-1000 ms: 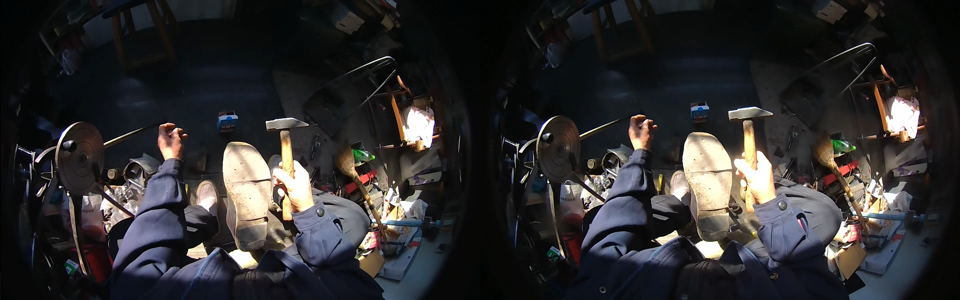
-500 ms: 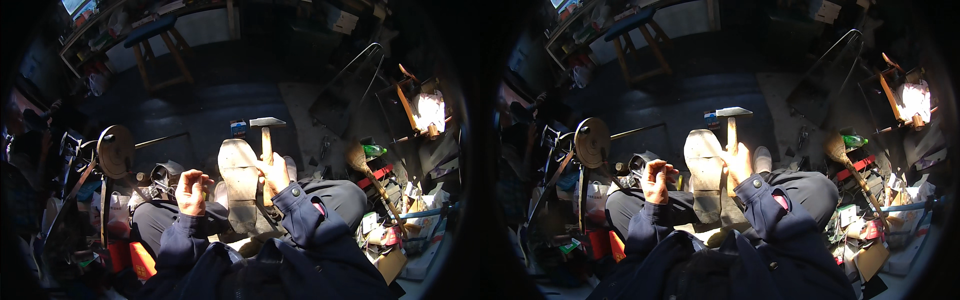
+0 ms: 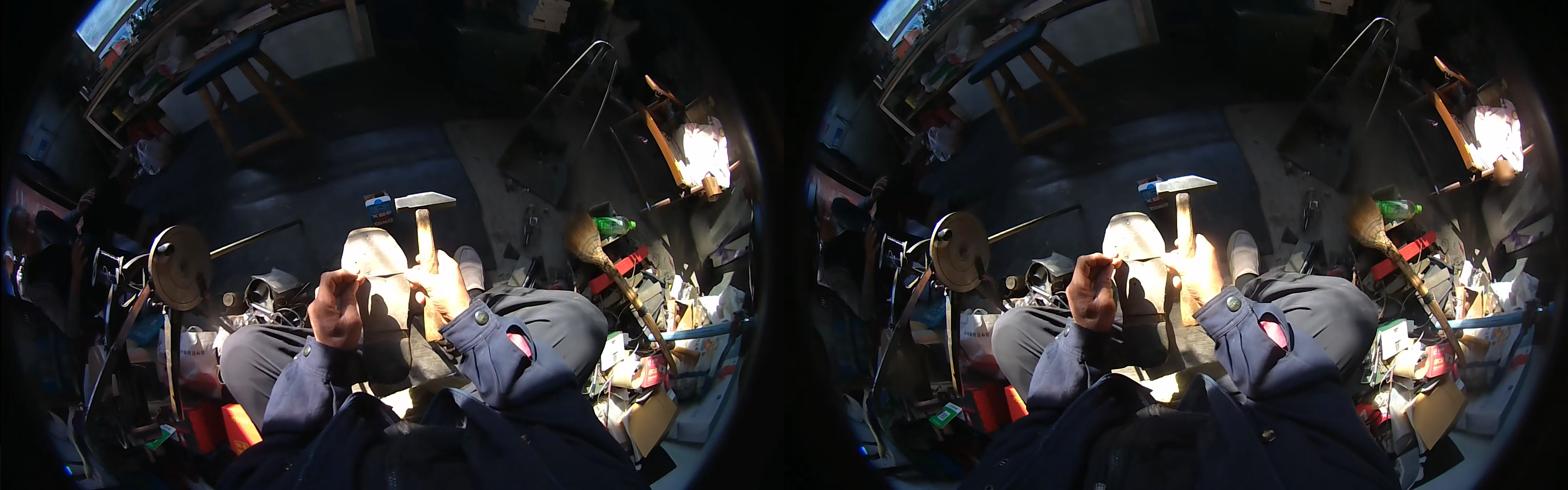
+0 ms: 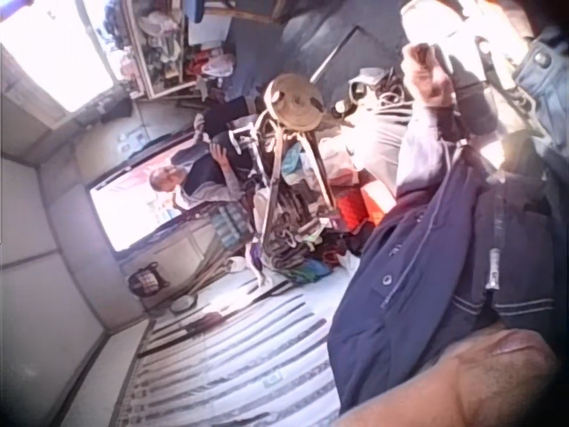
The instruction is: The person sits on the floor and uses a hammer and a small metal tool to tap and adjust the sole of a shoe. They repeatedly reposition the shoe and the tool, striking the sole in several places.
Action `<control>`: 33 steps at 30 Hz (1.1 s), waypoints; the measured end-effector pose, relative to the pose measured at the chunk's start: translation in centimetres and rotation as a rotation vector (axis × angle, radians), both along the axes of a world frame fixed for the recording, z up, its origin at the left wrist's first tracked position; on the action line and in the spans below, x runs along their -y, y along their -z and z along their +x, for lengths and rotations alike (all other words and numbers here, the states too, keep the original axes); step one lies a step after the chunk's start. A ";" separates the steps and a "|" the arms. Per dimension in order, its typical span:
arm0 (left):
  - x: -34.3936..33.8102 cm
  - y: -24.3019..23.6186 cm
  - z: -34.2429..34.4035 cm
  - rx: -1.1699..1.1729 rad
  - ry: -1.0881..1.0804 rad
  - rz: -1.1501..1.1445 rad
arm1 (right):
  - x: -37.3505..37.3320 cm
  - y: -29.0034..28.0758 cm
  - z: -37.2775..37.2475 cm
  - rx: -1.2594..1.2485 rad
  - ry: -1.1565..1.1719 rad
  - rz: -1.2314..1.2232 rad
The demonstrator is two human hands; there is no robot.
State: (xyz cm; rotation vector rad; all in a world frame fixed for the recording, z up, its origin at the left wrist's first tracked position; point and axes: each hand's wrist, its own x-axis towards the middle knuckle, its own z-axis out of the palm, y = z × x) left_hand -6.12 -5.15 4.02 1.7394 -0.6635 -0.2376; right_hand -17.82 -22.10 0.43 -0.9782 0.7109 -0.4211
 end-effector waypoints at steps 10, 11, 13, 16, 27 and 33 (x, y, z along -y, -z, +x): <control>2.6 0.7 0.9 0.216 0.050 0.061 | 0.0 0.5 0.6 0.047 0.009 0.112; 2.9 0.7 1.0 0.189 0.065 0.084 | 0.0 0.6 0.6 0.048 0.006 0.122; 3.4 0.6 1.3 0.213 0.100 0.105 | 0.0 0.6 0.5 0.056 0.015 0.171; 4.3 0.6 1.4 0.205 0.147 0.148 | 0.0 0.7 0.5 0.044 0.014 0.218; 4.2 1.1 1.7 0.148 0.168 0.181 | 0.1 0.5 0.3 0.017 -0.011 0.209; 4.3 1.3 1.8 0.129 0.161 0.165 | -0.4 0.2 0.5 0.022 0.049 0.210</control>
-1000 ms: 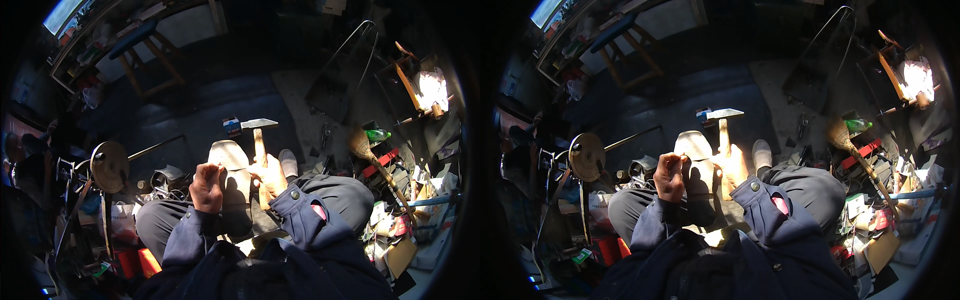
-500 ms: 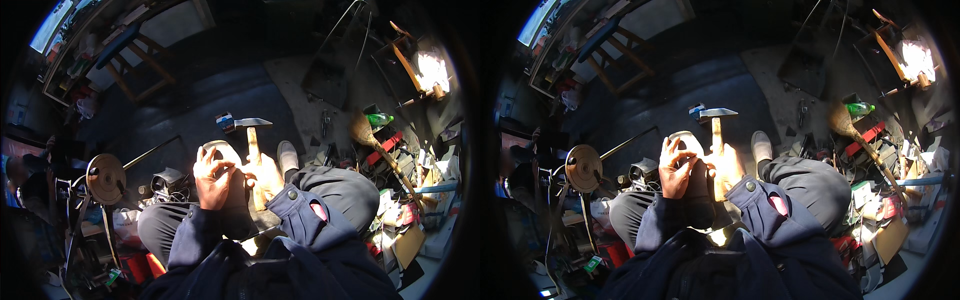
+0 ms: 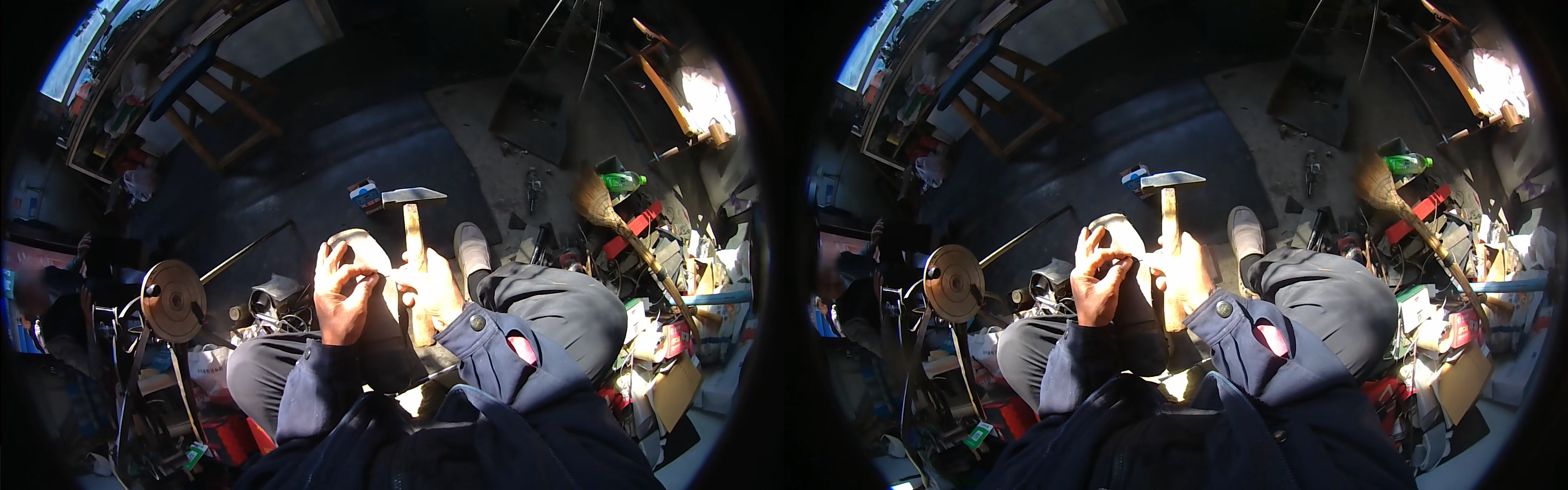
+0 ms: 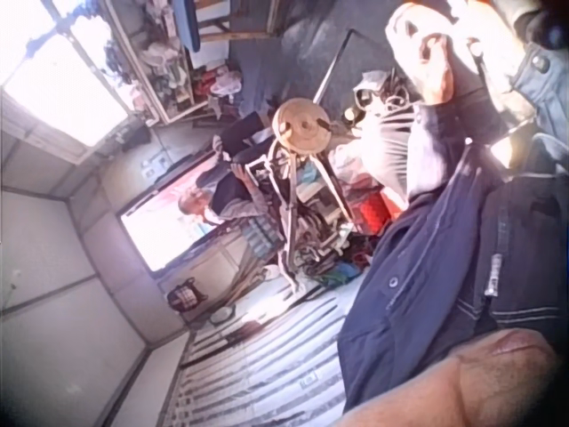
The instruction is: The person sits on the floor and uses a hammer and a small metal tool to tap and adjust the sole of a shoe. They repeatedly reposition the shoe and the tool, striking the sole in several places.
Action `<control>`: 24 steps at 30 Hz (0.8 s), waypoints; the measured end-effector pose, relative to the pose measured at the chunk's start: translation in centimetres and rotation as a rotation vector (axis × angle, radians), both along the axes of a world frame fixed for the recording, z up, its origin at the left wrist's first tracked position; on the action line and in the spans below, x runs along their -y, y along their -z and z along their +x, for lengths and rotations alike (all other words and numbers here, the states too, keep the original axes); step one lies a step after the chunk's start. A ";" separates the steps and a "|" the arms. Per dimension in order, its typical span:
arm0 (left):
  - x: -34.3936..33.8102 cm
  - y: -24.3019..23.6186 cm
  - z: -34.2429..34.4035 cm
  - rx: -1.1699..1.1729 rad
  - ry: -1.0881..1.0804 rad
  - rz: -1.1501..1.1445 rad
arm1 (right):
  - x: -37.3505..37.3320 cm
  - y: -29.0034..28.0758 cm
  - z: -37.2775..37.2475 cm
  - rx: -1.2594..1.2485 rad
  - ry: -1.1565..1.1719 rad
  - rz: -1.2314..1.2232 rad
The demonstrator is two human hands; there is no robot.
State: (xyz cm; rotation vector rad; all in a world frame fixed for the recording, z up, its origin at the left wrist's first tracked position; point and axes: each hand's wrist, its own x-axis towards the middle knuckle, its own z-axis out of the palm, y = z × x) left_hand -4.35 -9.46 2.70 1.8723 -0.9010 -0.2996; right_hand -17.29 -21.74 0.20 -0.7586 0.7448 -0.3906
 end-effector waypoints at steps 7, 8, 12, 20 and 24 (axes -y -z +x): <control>-0.2 -0.3 -0.5 -0.057 -0.066 0.004 | 0.2 -1.1 0.5 -0.048 -0.005 -0.152; -0.2 -0.5 -0.4 -0.037 -0.065 -0.005 | 0.1 -1.3 0.7 -0.044 -0.017 -0.180; -0.1 -1.5 0.0 0.028 -0.035 0.000 | -0.4 -1.7 1.2 -0.052 -0.062 -0.222; 0.5 -1.5 -0.1 0.027 0.060 -0.011 | 0.1 -0.6 1.2 -0.010 -0.007 -0.085; 1.1 -1.3 -0.5 -0.007 0.043 -0.036 | 0.3 0.1 1.0 -0.001 -0.013 -0.053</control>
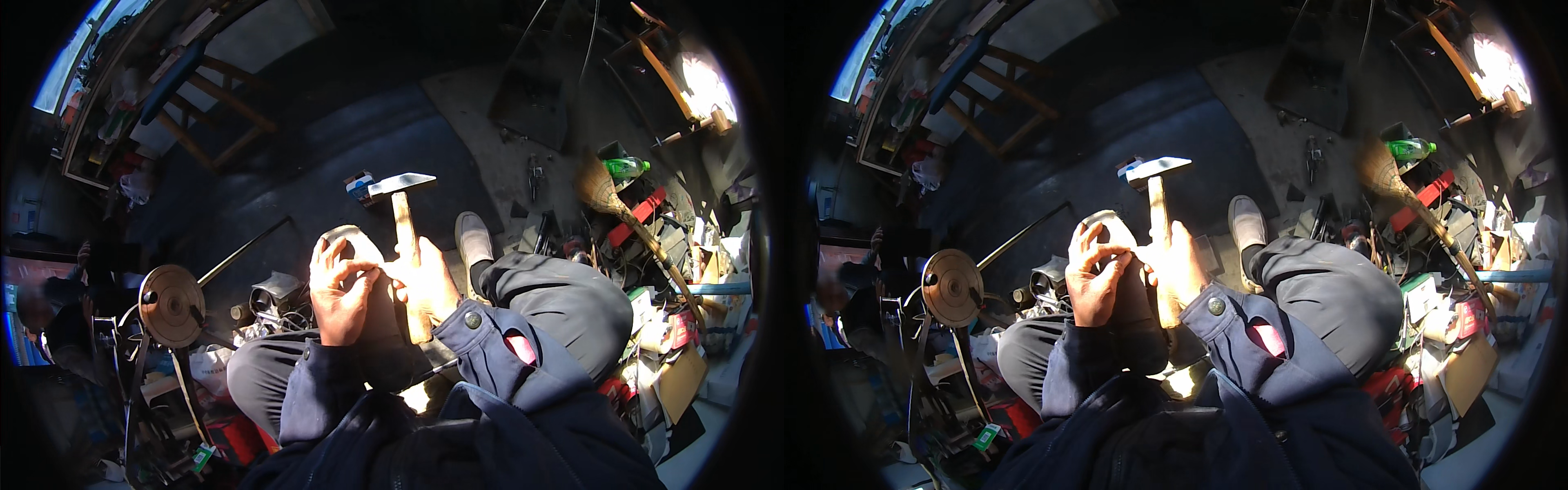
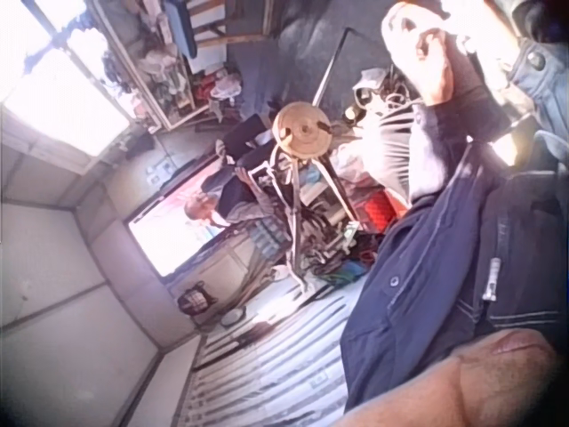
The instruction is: The person sits on the floor and uses a hammer and a small metal tool to tap and adjust the sole of a shoe. They repeatedly reposition the shoe and the tool, striking the sole in several places.
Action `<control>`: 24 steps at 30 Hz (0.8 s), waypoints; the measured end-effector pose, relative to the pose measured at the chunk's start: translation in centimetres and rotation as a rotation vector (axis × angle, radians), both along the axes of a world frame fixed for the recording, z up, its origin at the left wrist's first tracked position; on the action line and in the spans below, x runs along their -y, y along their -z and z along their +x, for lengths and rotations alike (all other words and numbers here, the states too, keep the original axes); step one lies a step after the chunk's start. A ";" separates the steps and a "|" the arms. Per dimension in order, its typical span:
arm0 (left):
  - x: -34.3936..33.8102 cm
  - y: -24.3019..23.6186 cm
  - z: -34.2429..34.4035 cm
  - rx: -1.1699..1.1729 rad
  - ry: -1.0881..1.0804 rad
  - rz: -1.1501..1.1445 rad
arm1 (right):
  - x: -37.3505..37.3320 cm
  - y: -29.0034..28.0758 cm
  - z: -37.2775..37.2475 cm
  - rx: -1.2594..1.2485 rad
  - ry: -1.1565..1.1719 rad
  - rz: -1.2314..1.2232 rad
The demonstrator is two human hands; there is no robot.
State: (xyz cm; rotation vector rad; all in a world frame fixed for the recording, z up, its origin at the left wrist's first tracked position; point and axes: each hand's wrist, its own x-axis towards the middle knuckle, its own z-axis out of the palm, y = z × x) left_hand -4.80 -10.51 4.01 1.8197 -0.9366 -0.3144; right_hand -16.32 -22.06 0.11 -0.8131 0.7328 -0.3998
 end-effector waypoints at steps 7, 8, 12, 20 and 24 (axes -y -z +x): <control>0.7 -0.9 0.7 0.114 0.067 0.106 | -0.1 0.3 -0.3 -0.027 -0.025 -0.024; 0.8 -0.9 0.9 0.115 0.092 0.124 | -0.1 0.2 -0.2 -0.037 -0.024 -0.040; 0.7 -0.6 1.4 0.166 0.118 0.177 | 0.0 -0.1 -0.1 -0.074 0.002 -0.045; 0.2 1.1 1.7 0.000 0.102 0.154 | 0.1 -0.3 0.3 -0.027 0.020 -0.009; 0.2 1.7 1.5 -0.030 0.063 0.141 | 0.4 -0.2 0.4 -0.042 -0.015 -0.015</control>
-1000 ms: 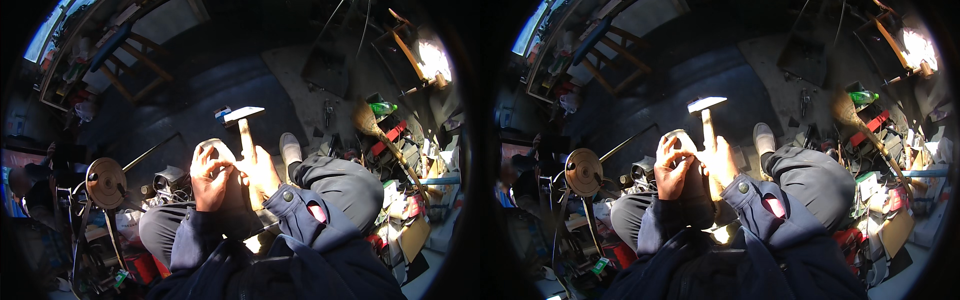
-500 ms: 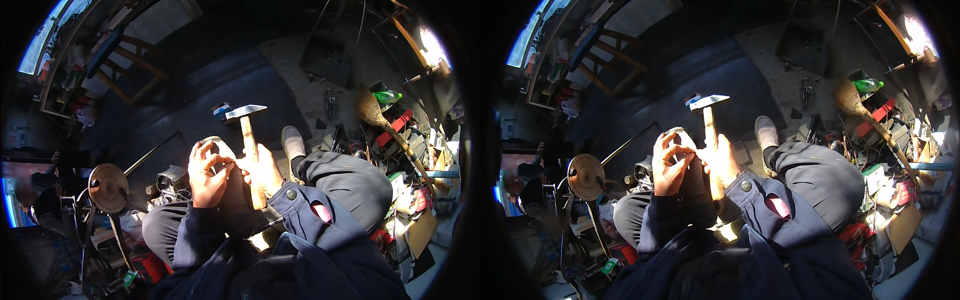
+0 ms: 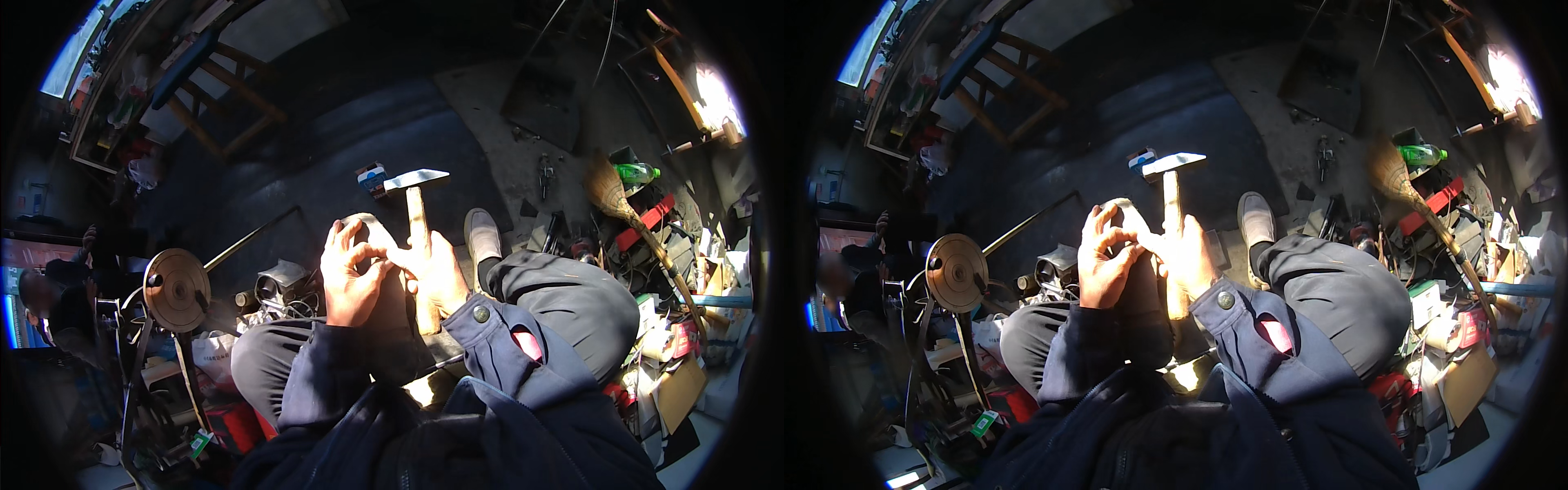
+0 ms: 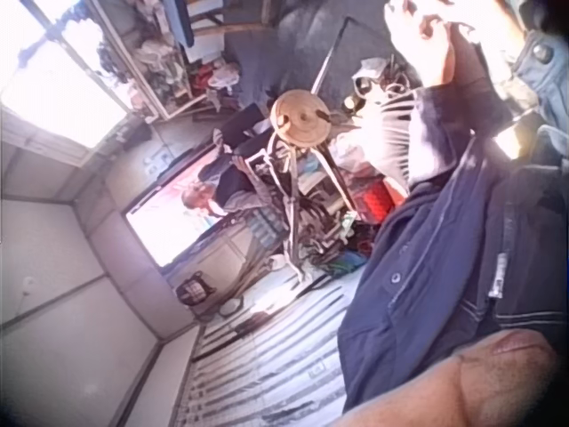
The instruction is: The person sits on the floor and uses a hammer and a small metal tool to tap and adjust the sole of a shoe. They repeatedly reposition the shoe and the tool, striking the sole in several places.
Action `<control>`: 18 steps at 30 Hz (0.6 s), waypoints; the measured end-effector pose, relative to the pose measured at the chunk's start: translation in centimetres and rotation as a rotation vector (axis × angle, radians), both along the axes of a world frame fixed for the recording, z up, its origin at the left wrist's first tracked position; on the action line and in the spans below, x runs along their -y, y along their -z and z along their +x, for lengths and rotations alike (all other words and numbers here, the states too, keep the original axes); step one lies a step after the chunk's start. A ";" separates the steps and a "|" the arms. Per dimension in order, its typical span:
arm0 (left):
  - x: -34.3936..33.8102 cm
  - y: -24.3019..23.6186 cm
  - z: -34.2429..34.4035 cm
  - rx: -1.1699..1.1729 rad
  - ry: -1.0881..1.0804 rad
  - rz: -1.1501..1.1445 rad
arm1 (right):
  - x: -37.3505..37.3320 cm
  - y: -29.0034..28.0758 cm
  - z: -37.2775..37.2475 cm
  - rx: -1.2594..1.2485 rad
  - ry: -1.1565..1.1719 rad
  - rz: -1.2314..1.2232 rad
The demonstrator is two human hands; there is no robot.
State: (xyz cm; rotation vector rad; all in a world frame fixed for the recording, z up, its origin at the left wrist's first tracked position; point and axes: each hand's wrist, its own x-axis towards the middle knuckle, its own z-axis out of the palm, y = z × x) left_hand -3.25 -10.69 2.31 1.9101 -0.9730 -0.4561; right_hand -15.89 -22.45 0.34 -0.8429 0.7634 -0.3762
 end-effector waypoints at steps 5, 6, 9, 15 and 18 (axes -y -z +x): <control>0.0 -0.1 -0.3 0.079 -0.018 0.042 | -0.2 -0.1 -0.1 -0.038 0.004 -0.041; 0.2 -0.3 -0.2 0.123 -0.013 0.047 | -0.3 -0.2 -0.3 -0.045 0.004 -0.047; 0.4 -0.7 -0.3 0.144 -0.006 0.045 | -0.5 -0.8 -1.3 -0.084 0.058 -0.062; 0.4 -1.1 -0.6 0.181 -0.029 0.033 | -0.5 -3.9 -6.5 -0.095 0.041 -0.687; 0.5 -1.1 -0.7 0.218 -0.051 -0.009 | -0.3 -6.0 -9.2 -0.238 -0.121 -0.671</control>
